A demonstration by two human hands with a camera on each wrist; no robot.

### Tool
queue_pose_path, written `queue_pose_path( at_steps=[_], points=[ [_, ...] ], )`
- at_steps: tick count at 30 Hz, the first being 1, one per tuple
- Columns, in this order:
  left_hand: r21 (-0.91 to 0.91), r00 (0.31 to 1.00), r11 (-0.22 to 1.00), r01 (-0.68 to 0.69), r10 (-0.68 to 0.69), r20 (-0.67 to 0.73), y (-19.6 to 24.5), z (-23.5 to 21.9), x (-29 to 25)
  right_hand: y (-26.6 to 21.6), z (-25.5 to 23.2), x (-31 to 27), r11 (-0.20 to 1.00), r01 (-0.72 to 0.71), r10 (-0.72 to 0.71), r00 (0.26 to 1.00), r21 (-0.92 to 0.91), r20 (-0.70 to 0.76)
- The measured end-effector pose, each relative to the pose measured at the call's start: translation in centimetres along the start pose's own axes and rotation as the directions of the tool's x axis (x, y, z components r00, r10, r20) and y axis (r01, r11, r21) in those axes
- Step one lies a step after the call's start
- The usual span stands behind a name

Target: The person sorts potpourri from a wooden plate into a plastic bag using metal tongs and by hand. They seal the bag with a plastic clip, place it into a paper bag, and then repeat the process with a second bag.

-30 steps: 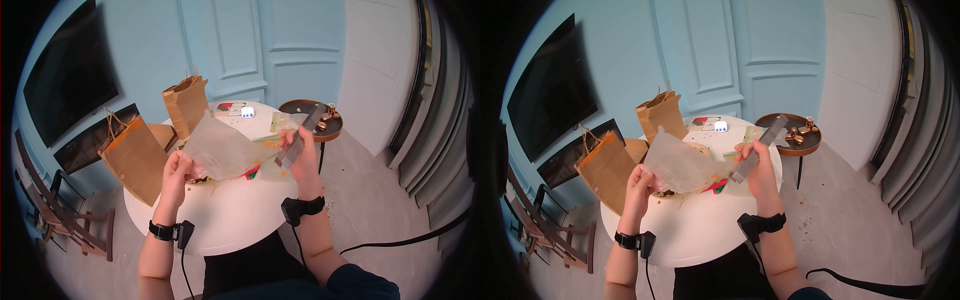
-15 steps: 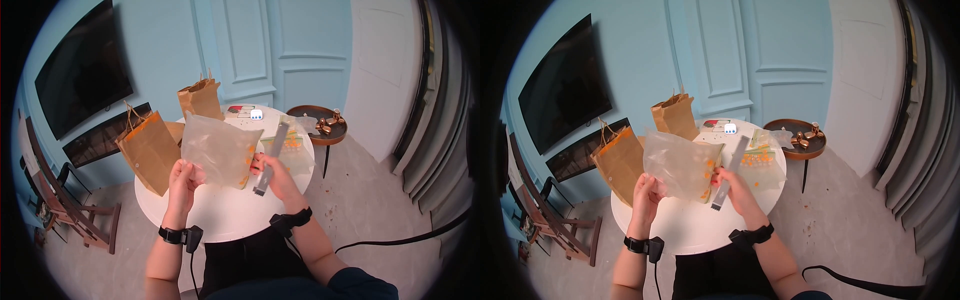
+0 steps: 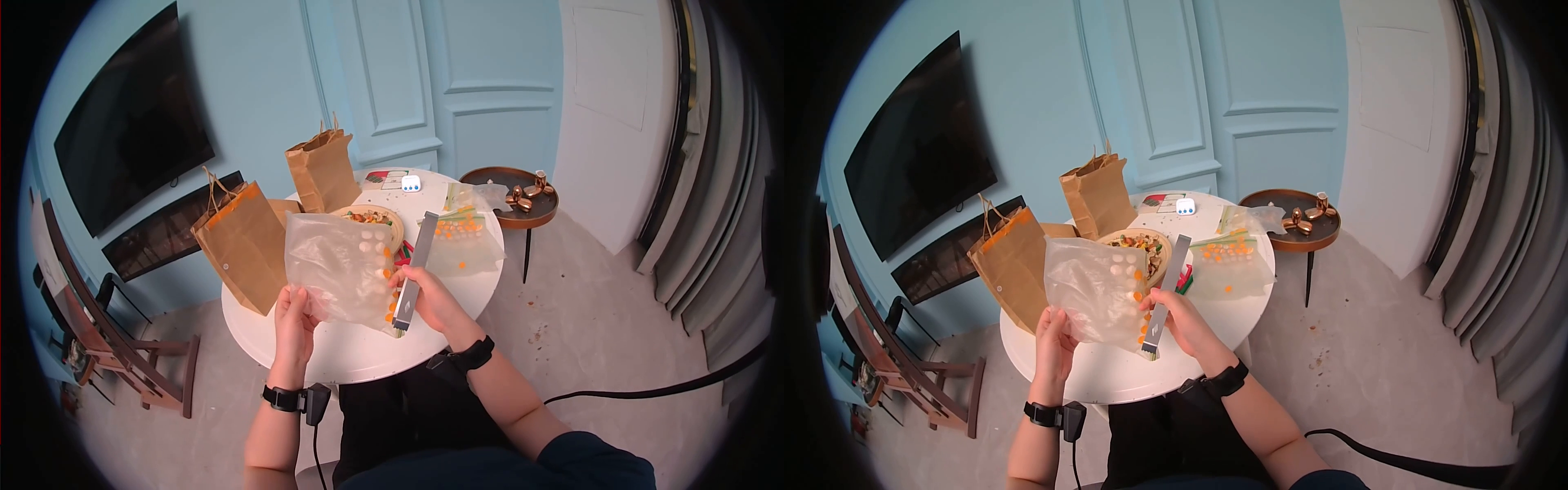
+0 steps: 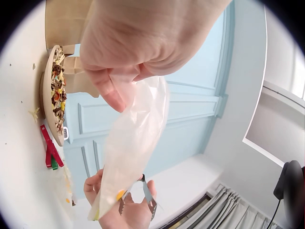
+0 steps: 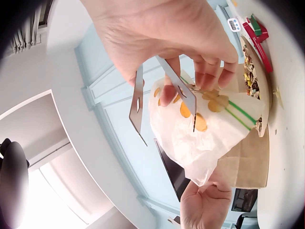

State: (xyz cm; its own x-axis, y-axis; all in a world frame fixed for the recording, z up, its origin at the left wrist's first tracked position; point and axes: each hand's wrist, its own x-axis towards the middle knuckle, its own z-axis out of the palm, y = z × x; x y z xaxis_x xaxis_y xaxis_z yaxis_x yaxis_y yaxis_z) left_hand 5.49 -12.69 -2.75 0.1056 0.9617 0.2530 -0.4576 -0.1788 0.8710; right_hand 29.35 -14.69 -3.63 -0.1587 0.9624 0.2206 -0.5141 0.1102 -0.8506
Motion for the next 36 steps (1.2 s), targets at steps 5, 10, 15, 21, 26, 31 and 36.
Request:
queue_pose_path(
  at_steps=[5, 10, 15, 21, 26, 31, 36],
  points=[
    [0.015, 0.999, 1.000, -0.007, 0.007, -0.038, -1.1, -0.2, 0.6, -0.6, -0.3, 0.4, 1.000, 0.001, -0.001, 1.000, -0.016, -0.014],
    [0.196, 0.993, 0.976, 0.095, -0.106, 0.044, -2.4, -2.5, 2.2, -1.1, -1.5, 1.5, 0.996, 0.052, -0.061, 0.988, -0.069, -0.143],
    [0.668, 0.935, 0.685, -0.292, 0.352, 0.047, -0.2, 0.2, 2.3, -3.2, -2.6, 2.5, 0.966, -0.007, -0.001, 1.000, -0.259, -0.031],
    [0.682, 0.729, 0.259, -0.684, 0.237, 0.642, 6.5, 4.9, 2.5, -6.2, 2.0, 2.0, 0.632, 0.142, 0.256, 0.890, -0.762, 0.377],
    [0.616, 0.635, 0.187, -0.765, 0.065, 0.770, 7.1, 5.3, 3.4, -5.1, 3.0, 2.6, 0.579, 0.358, 0.200, 0.809, -0.732, 0.553],
    [0.637, 0.647, 0.138, -0.758, 0.036, 0.762, 7.7, 3.0, 3.5, -6.3, 2.8, 3.5, 0.708, 0.092, 0.309, 0.851, -0.700, 0.424],
    [0.710, 0.729, 0.164, -0.685, 0.142, 0.670, 8.0, 0.0, 2.5, -8.3, -4.9, 8.8, 0.602, -0.071, 0.054, 0.997, -0.796, -0.048]
  ],
)
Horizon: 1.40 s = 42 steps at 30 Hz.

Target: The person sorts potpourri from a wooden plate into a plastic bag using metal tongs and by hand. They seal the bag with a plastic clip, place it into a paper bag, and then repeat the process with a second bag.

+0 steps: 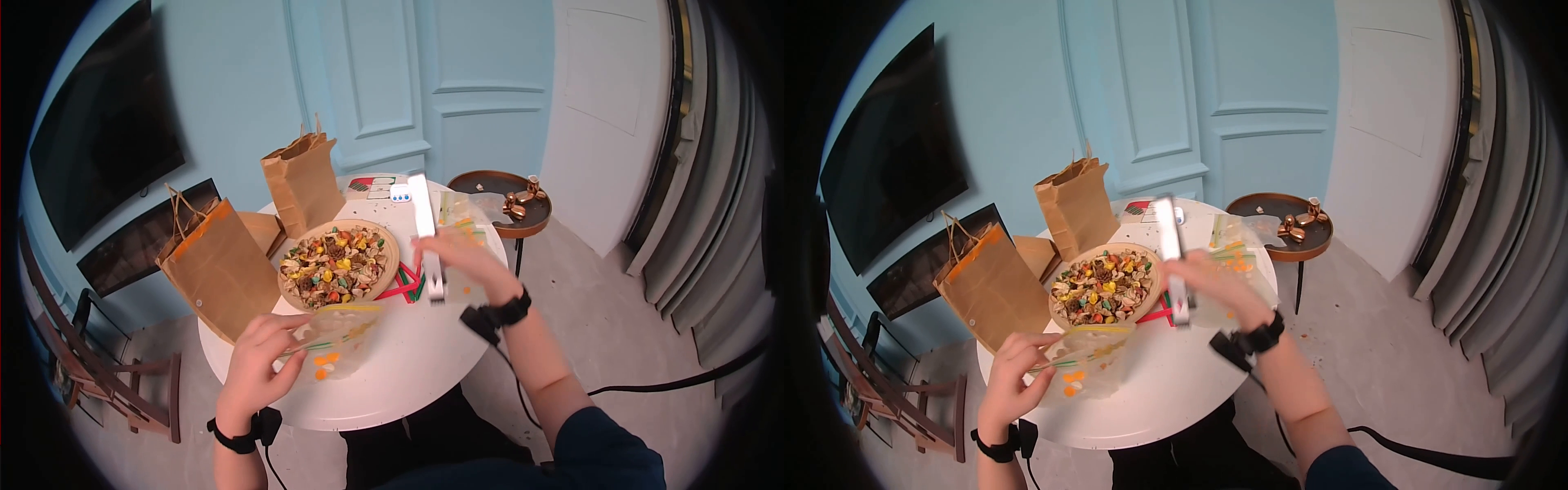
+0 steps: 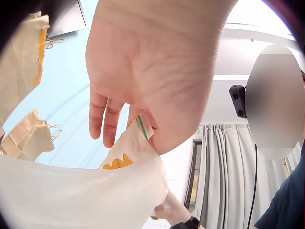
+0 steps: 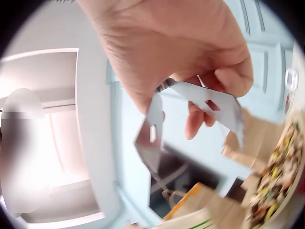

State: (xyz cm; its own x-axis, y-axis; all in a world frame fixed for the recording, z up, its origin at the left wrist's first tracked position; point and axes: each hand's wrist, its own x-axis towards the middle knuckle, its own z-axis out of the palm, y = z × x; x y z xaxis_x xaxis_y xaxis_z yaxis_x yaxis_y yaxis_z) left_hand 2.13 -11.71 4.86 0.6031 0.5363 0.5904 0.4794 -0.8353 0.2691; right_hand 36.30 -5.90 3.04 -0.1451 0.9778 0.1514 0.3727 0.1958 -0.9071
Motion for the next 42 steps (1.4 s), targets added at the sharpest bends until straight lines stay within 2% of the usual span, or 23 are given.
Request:
queue_pose_path(
  at_steps=[1, 3, 4, 6, 8, 10, 14, 16, 17, 19, 23, 25, 26, 28, 29, 31, 32, 35, 36, 38, 39, 41, 42],
  points=[
    [-0.005, 1.000, 1.000, -0.003, 0.003, 0.002, -0.1, -0.2, -0.5, 0.1, -1.4, 0.6, 0.983, -0.158, 0.142, 0.978, -0.095, -0.151],
    [0.052, 0.985, 0.998, -0.019, 0.028, -0.169, -0.3, -0.6, -1.2, 5.2, -4.3, 3.4, 0.932, -0.296, 0.254, 0.946, -0.210, -0.203],
    [0.048, 0.985, 0.999, -0.020, 0.028, -0.170, -0.4, -0.9, -1.5, 6.8, -4.9, 3.9, 0.931, -0.298, 0.256, 0.945, -0.212, -0.205],
    [0.063, 0.971, 0.998, 0.014, 0.002, -0.238, -0.6, -1.2, -1.9, 8.6, -5.3, 4.5, 0.789, -0.414, 0.327, 0.909, -0.454, -0.260],
    [0.039, 0.967, 0.999, 0.024, -0.013, -0.256, -0.9, -1.1, -2.3, 9.8, -4.6, 4.6, 0.758, -0.435, 0.340, 0.900, -0.487, -0.274],
    [0.020, 0.962, 0.999, 0.033, -0.027, -0.271, -1.0, -1.2, -2.7, 10.8, -4.1, 4.9, 0.620, -0.503, 0.413, 0.862, -0.602, -0.295],
    [-0.042, 0.959, 0.997, 0.071, -0.080, -0.273, -0.5, -1.6, -3.3, 12.0, -3.0, 5.5, 0.539, -0.509, 0.429, 0.852, -0.671, -0.301],
    [-0.071, 0.959, 0.993, 0.098, -0.113, -0.260, -0.2, -1.8, -3.7, 12.3, -2.3, 5.6, 0.454, -0.470, 0.352, 0.875, -0.757, -0.332],
    [-0.088, 0.961, 0.991, 0.104, -0.122, -0.249, -0.1, -1.8, -3.9, 12.4, -2.2, 5.6, 0.454, -0.467, 0.353, 0.876, -0.759, -0.327],
    [-0.105, 0.961, 0.988, 0.114, -0.136, -0.240, 0.1, -1.8, -4.2, 11.8, -2.1, 5.4, 0.392, -0.396, 0.239, 0.915, -0.830, -0.324],
    [-0.081, 0.975, 0.990, 0.115, -0.128, -0.180, 0.7, -2.0, -4.5, 8.5, -0.7, 5.7, 0.432, -0.371, 0.177, 0.929, -0.822, -0.326],
    [-0.081, 0.977, 0.988, 0.131, -0.143, -0.156, 0.9, -1.8, -4.6, 7.4, 1.1, 5.6, 0.663, -0.115, -0.023, 0.985, -0.739, -0.173],
    [-0.100, 0.978, 0.987, 0.129, -0.144, -0.152, 1.0, -1.6, -4.5, 7.2, 2.0, 5.6, 0.662, -0.117, -0.021, 0.985, -0.740, -0.174],
    [-0.120, 0.979, 0.985, 0.127, -0.144, -0.145, 1.2, -1.4, -4.5, 7.2, 3.6, 5.1, 0.587, 0.033, -0.018, 0.999, -0.809, 0.028],
    [-0.124, 0.980, 0.985, 0.123, -0.140, -0.142, 1.3, -1.4, -4.5, 7.3, 4.0, 4.7, 0.589, 0.033, -0.019, 0.999, -0.807, 0.027],
    [-0.122, 0.980, 0.985, 0.121, -0.138, -0.143, 1.4, -1.8, -4.7, 7.3, 4.9, 4.4, 0.520, 0.071, 0.066, 0.990, -0.851, 0.122],
    [-0.122, 0.982, 0.987, 0.107, -0.124, -0.145, 1.4, -2.0, -4.8, 7.6, 5.1, 4.7, 0.522, 0.077, 0.059, 0.990, -0.850, 0.126],
    [-0.122, 0.981, 0.988, 0.094, -0.113, -0.158, 1.4, -2.4, -5.4, 7.9, 4.8, 5.1, 0.477, 0.072, -0.107, 0.994, -0.876, 0.023],
    [-0.129, 0.980, 0.987, 0.091, -0.112, -0.166, 1.3, -2.4, -5.6, 6.9, 4.2, 4.9, 0.478, 0.076, -0.109, 0.994, -0.875, 0.027],
    [-0.137, 0.977, 0.985, 0.107, -0.130, -0.171, 1.3, -2.4, -5.7, 5.2, 2.5, 4.7, 0.420, -0.022, 0.002, 1.000, -0.907, -0.023],
    [-0.148, 0.974, 0.982, 0.119, -0.145, -0.176, 1.3, -2.3, -5.8, 4.8, 1.7, 4.8, 0.421, -0.023, 0.005, 1.000, -0.907, -0.023],
    [-0.129, 0.974, 0.985, 0.115, -0.137, -0.179, 1.4, -2.2, -5.6, 4.3, 0.1, 5.1, 0.299, -0.175, -0.036, 0.980, -0.938, -0.195],
    [-0.109, 0.974, 0.988, 0.111, -0.130, -0.183, 1.5, -2.1, -5.5, 4.8, -0.5, 5.3, 0.300, -0.175, -0.033, 0.981, -0.938, -0.193]
  ],
)
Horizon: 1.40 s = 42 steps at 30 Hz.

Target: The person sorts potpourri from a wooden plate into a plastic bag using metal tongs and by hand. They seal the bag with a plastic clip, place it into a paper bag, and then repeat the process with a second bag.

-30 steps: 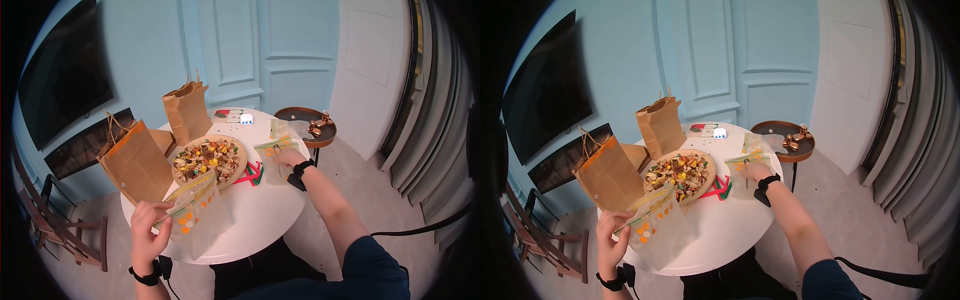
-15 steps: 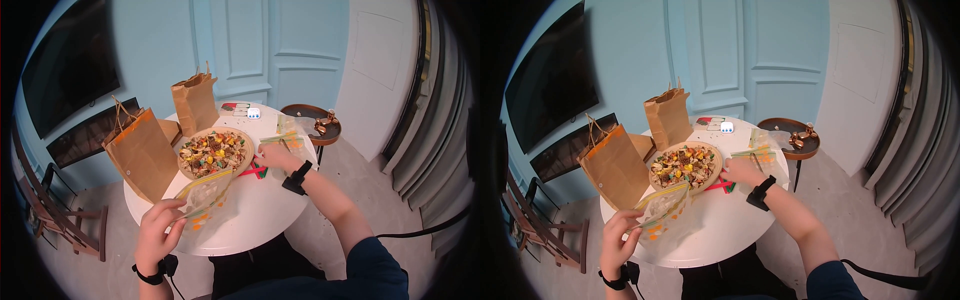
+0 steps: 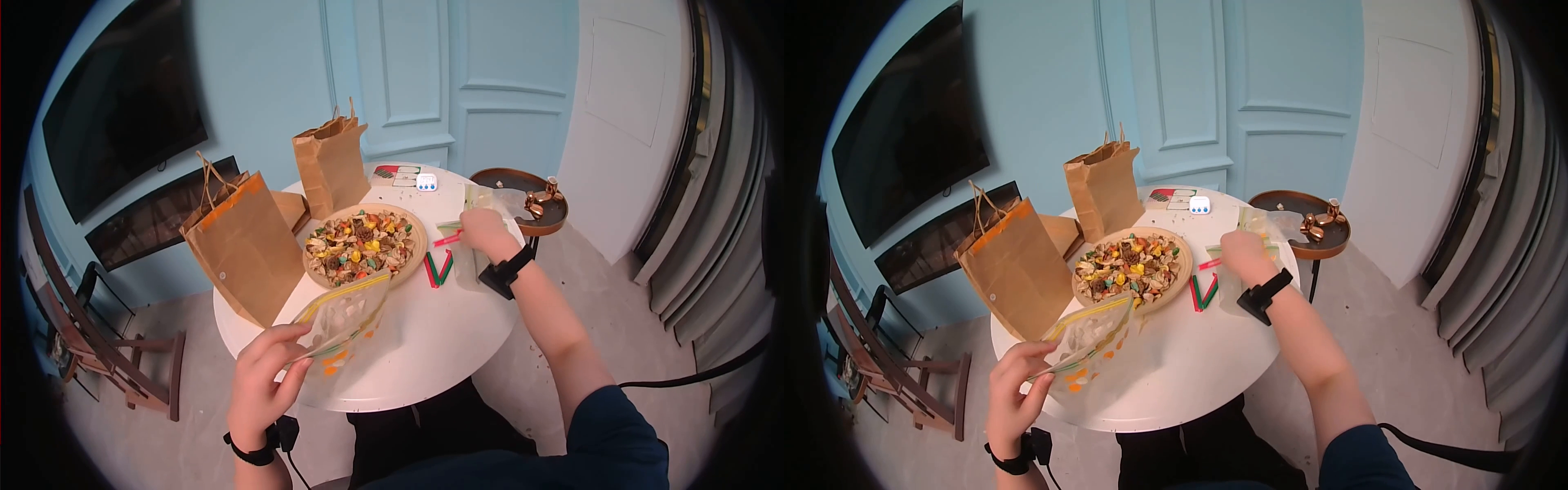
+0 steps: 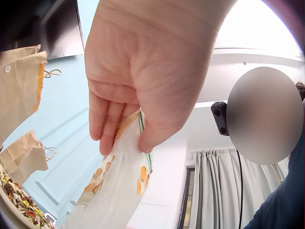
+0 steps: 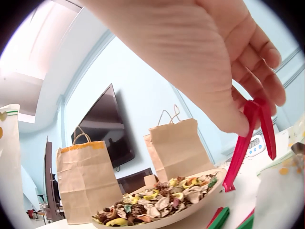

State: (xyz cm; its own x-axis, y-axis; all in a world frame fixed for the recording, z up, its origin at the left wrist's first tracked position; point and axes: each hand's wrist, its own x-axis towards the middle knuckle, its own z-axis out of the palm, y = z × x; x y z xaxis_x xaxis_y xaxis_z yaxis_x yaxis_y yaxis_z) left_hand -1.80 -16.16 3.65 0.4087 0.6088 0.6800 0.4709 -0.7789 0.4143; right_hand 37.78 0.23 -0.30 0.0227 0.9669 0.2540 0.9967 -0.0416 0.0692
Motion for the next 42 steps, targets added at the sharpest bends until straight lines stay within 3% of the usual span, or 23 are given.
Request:
queue_pose_path(
  at_steps=[6, 7, 8, 10, 12, 14, 15, 17, 18, 20, 21, 23, 24, 26, 30, 32, 33, 34, 36, 38, 39, 41, 42],
  points=[
    [0.137, 0.994, 0.988, -0.076, 0.064, 0.087, 1.0, 0.4, 0.3, 0.3, 0.1, -0.9, 0.995, -0.027, 0.032, 0.998, 0.094, -0.048],
    [0.142, 0.995, 0.987, -0.068, 0.057, 0.081, 1.1, 0.5, 0.4, -0.7, -1.5, -1.6, 0.923, 0.126, -0.083, 0.988, 0.364, -0.131],
    [0.155, 0.990, 0.983, -0.094, 0.076, 0.118, 1.1, 0.6, 0.4, -1.8, -3.3, -2.4, 0.757, 0.279, -0.166, 0.957, 0.592, -0.239],
    [0.170, 0.983, 0.979, -0.115, 0.088, 0.160, 1.3, 0.9, 0.7, -4.9, -7.4, -4.0, 0.428, 0.394, -0.270, 0.915, 0.814, -0.301],
    [0.144, 0.975, 0.983, -0.117, 0.086, 0.206, 1.5, 1.3, 0.9, -7.6, -10.8, -6.6, 0.096, 0.267, -0.497, 0.848, 0.959, -0.187],
    [0.123, 0.972, 0.984, -0.125, 0.097, 0.214, 1.6, 1.7, 1.2, -9.9, -13.5, -9.5, 0.200, 0.372, -0.717, 0.686, 0.906, -0.124],
    [0.102, 0.972, 0.986, -0.135, 0.111, 0.209, 1.5, 1.9, 1.2, -10.7, -12.5, -9.9, 0.195, 0.367, -0.711, 0.691, 0.910, -0.127],
    [0.061, 0.972, 0.993, -0.105, 0.089, 0.219, 1.1, 2.2, 1.2, -11.9, -9.8, -10.3, 0.334, 0.714, -0.853, 0.507, 0.616, -0.125],
    [0.021, 0.973, 0.997, -0.071, 0.065, 0.219, 0.8, 2.4, 1.2, -12.2, -9.0, -9.9, 0.335, 0.710, -0.849, 0.512, 0.619, -0.128],
    [-0.012, 0.965, 0.999, -0.049, 0.050, 0.257, 0.0, 3.0, 1.2, -12.8, -7.6, -9.2, 0.563, 0.552, -0.802, 0.546, 0.616, 0.244],
    [-0.041, 0.957, 0.999, -0.024, 0.035, 0.288, -0.4, 3.3, 1.2, -13.1, -7.0, -9.0, 0.561, 0.550, -0.802, 0.548, 0.619, 0.240],
    [-0.025, 0.946, 1.000, -0.010, 0.017, 0.323, -1.1, 4.1, 1.1, -13.7, -5.8, -8.9, 0.624, 0.380, -0.777, 0.391, 0.682, 0.493],
    [-0.012, 0.936, 1.000, 0.005, 0.000, 0.353, -1.3, 4.4, 1.1, -13.7, -4.6, -9.0, 0.622, 0.381, -0.778, 0.394, 0.684, 0.489],
    [0.026, 0.932, 0.997, -0.070, 0.056, 0.358, -1.6, 5.2, 1.2, -13.9, -1.9, -9.5, 0.425, 0.608, -0.875, 0.465, 0.670, 0.133],
    [0.156, 0.890, 0.937, -0.312, 0.231, 0.393, -0.1, 6.1, 2.1, -14.0, 0.9, -10.4, 0.547, 0.687, -0.826, 0.534, 0.478, 0.178],
    [0.122, 0.878, 0.929, -0.348, 0.278, 0.389, 0.5, 7.0, 2.2, -13.6, 4.8, -10.0, 0.376, 0.743, -0.885, 0.465, 0.553, -0.023],
    [0.059, 0.837, 0.936, -0.347, 0.280, 0.470, 0.2, 7.7, 1.9, -14.0, 3.3, -10.0, 0.559, 0.656, -0.824, 0.503, 0.507, 0.259],
    [-0.005, 0.789, 0.941, -0.337, 0.285, 0.544, -0.2, 8.5, 1.6, -13.9, 2.5, -10.0, 0.560, 0.653, -0.823, 0.507, 0.510, 0.255],
    [-0.036, 0.784, 0.941, -0.335, 0.300, 0.543, -0.7, 9.7, 1.1, -13.6, 1.7, -10.0, 0.400, 0.670, -0.888, 0.453, 0.625, 0.084],
    [0.132, 0.801, 0.953, -0.272, 0.148, 0.580, -0.9, 10.0, 1.1, -13.5, 3.1, -9.6, 0.427, 0.680, -0.871, 0.486, 0.596, 0.070],
    [0.131, 0.797, 0.951, -0.278, 0.153, 0.584, -1.0, 10.1, 1.1, -13.5, 2.9, -9.5, 0.453, 0.691, -0.856, 0.513, 0.563, 0.059],
    [0.430, 0.685, 0.841, -0.328, -0.101, 0.722, -1.4, 10.2, 1.0, -13.3, 2.3, -9.8, 0.472, 0.738, -0.862, 0.501, 0.482, 0.078],
    [0.429, 0.682, 0.840, -0.333, -0.099, 0.724, -2.1, 10.6, 0.7, -13.3, 1.8, -9.9, 0.481, 0.781, -0.869, 0.483, 0.398, 0.103]
  ],
)
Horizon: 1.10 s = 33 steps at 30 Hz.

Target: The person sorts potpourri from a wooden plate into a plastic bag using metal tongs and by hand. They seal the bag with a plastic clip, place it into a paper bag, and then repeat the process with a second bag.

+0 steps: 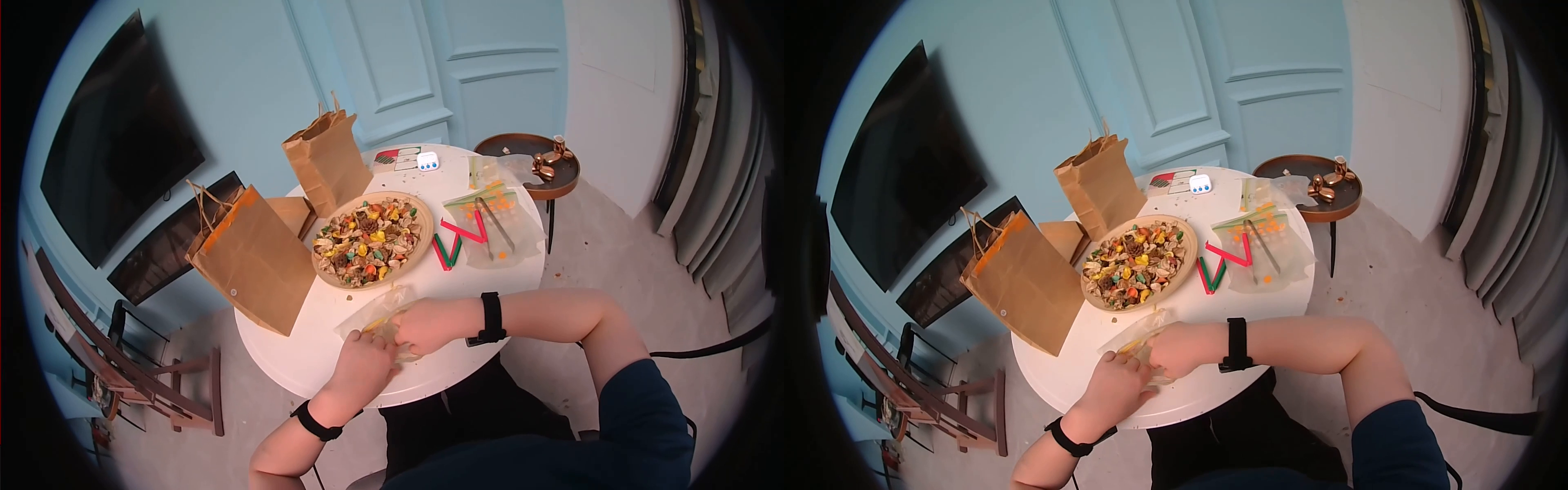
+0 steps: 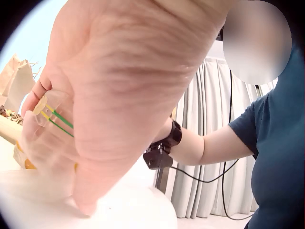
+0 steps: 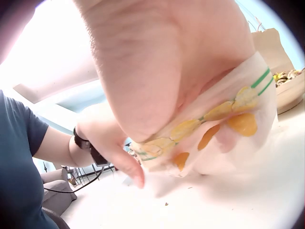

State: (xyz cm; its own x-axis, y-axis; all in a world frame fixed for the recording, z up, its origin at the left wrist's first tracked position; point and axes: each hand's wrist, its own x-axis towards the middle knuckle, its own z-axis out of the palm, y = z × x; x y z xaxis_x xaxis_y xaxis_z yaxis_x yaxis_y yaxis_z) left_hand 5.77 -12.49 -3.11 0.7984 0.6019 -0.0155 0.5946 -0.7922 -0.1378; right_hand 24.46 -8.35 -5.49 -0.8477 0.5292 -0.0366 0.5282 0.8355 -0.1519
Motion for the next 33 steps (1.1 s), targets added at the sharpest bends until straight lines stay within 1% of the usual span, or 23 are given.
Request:
queue_pose_path(
  at_steps=[2, 3, 6, 8, 9, 10, 11, 12, 13, 15, 16, 18, 21, 22, 23, 24, 25, 27, 28, 29, 30, 31, 33],
  points=[
    [0.259, 0.996, 0.965, -0.038, 0.016, 0.084, -0.9, 1.7, 0.4, -0.3, 1.0, 0.6, 0.999, -0.016, 0.015, 1.000, -0.044, -0.021],
    [0.262, 0.996, 0.964, -0.041, 0.019, 0.086, -1.1, 1.5, 0.5, -0.4, 1.3, 0.8, 0.996, -0.031, 0.027, 0.999, -0.090, -0.039],
    [0.220, 0.993, 0.971, -0.097, 0.080, 0.084, -1.8, 1.5, 0.6, -0.2, 1.7, 0.8, 1.000, -0.003, 0.004, 0.998, 0.010, -0.066],
    [0.042, 0.977, 0.983, -0.178, 0.181, -0.110, -2.6, 2.7, 0.3, 1.3, 3.0, 1.0, 0.999, 0.030, -0.028, 0.998, 0.026, -0.055],
    [0.042, 0.977, 0.983, -0.179, 0.182, -0.109, -2.8, 2.6, 0.2, 1.2, 2.5, 1.0, 0.997, 0.062, -0.060, 0.997, 0.041, -0.040],
    [-0.056, 0.982, 0.984, -0.172, 0.166, -0.091, -2.9, 2.3, 0.0, 1.4, 2.0, 0.8, 0.997, 0.060, -0.058, 0.997, 0.043, -0.041],
    [-0.154, 0.986, 0.975, -0.162, 0.152, -0.071, -2.9, 2.0, -0.2, 1.7, 1.2, 0.5, 0.973, 0.054, -0.058, 0.998, 0.224, 0.010],
    [-0.157, 0.985, 0.974, -0.165, 0.156, -0.071, -2.8, 1.8, -0.2, 1.7, 0.4, 0.3, 0.917, 0.036, -0.066, 0.996, 0.398, 0.061],
    [-0.146, 0.989, 0.980, -0.135, 0.124, -0.083, -2.7, 1.6, -0.3, 1.7, 0.3, 0.3, 0.916, 0.032, -0.063, 0.996, 0.400, 0.062],
    [-0.137, 0.991, 0.985, -0.103, 0.091, -0.095, -2.5, 1.2, -0.4, 1.4, -0.2, 0.6, 0.740, 0.136, -0.228, 0.972, 0.659, 0.055],
    [-0.130, 0.993, 0.988, -0.079, 0.066, -0.100, -2.3, 1.0, -0.3, 1.4, -0.6, 0.6, 0.740, 0.135, -0.227, 0.972, 0.659, 0.056],
    [-0.122, 0.993, 0.991, -0.054, 0.041, -0.107, -1.9, 0.9, -0.3, 1.3, -1.7, 0.6, 0.709, -0.025, -0.264, 0.917, 0.705, 0.298],
    [-0.098, 0.999, 0.994, -0.037, 0.033, -0.042, -1.7, 1.1, -0.3, 2.3, -1.0, 0.8, 0.624, -0.117, -0.241, 0.911, 0.773, 0.333],
    [-0.012, 0.996, 0.999, -0.051, 0.050, -0.073, -1.8, 1.5, -0.3, 2.2, -0.7, 0.6, 0.623, -0.117, -0.242, 0.912, 0.773, 0.333],
    [0.073, 0.992, 0.995, -0.064, 0.071, -0.103, -1.9, 1.9, -0.2, 2.1, -0.4, 0.3, 0.730, -0.080, -0.106, 0.968, 0.679, 0.228],
    [0.072, 0.992, 0.995, -0.066, 0.073, -0.101, -2.1, 2.4, -0.1, 1.9, -0.1, 0.1, 0.822, -0.068, 0.015, 0.995, 0.565, 0.098],
    [0.131, 0.986, 0.986, -0.107, 0.121, -0.112, -2.4, 2.8, -0.2, 2.1, 0.5, 0.1, 0.820, -0.069, 0.017, 0.995, 0.568, 0.098],
    [0.188, 0.978, 0.971, -0.147, 0.171, -0.120, -2.5, 3.4, -0.3, 2.6, 1.4, 0.4, 0.897, -0.126, 0.159, 0.986, 0.423, -0.044],
    [0.233, 0.962, 0.954, -0.187, 0.226, -0.152, -2.5, 3.5, -0.4, 2.4, 1.5, 0.2, 0.897, -0.126, 0.159, 0.986, 0.424, -0.044],
    [0.280, 0.943, 0.933, -0.225, 0.281, -0.181, -2.5, 3.6, -0.5, 2.1, 1.5, -0.1, 0.934, -0.061, 0.090, 0.994, 0.353, -0.068],
    [0.280, 0.943, 0.933, -0.225, 0.281, -0.180, -2.5, 3.4, -0.6, 1.8, 1.3, -0.2, 0.960, 0.006, 0.019, 0.996, 0.279, -0.088],
    [0.284, 0.944, 0.929, -0.238, 0.290, -0.159, -2.3, 3.1, -0.7, 2.2, 2.2, 0.2, 0.960, 0.007, 0.019, 0.996, 0.280, -0.088],
    [0.284, 0.945, 0.925, -0.252, 0.299, -0.135, -2.1, 2.9, -1.1, 2.9, 4.1, 0.9, 0.996, 0.061, -0.049, 0.985, 0.069, -0.164]
  ],
)
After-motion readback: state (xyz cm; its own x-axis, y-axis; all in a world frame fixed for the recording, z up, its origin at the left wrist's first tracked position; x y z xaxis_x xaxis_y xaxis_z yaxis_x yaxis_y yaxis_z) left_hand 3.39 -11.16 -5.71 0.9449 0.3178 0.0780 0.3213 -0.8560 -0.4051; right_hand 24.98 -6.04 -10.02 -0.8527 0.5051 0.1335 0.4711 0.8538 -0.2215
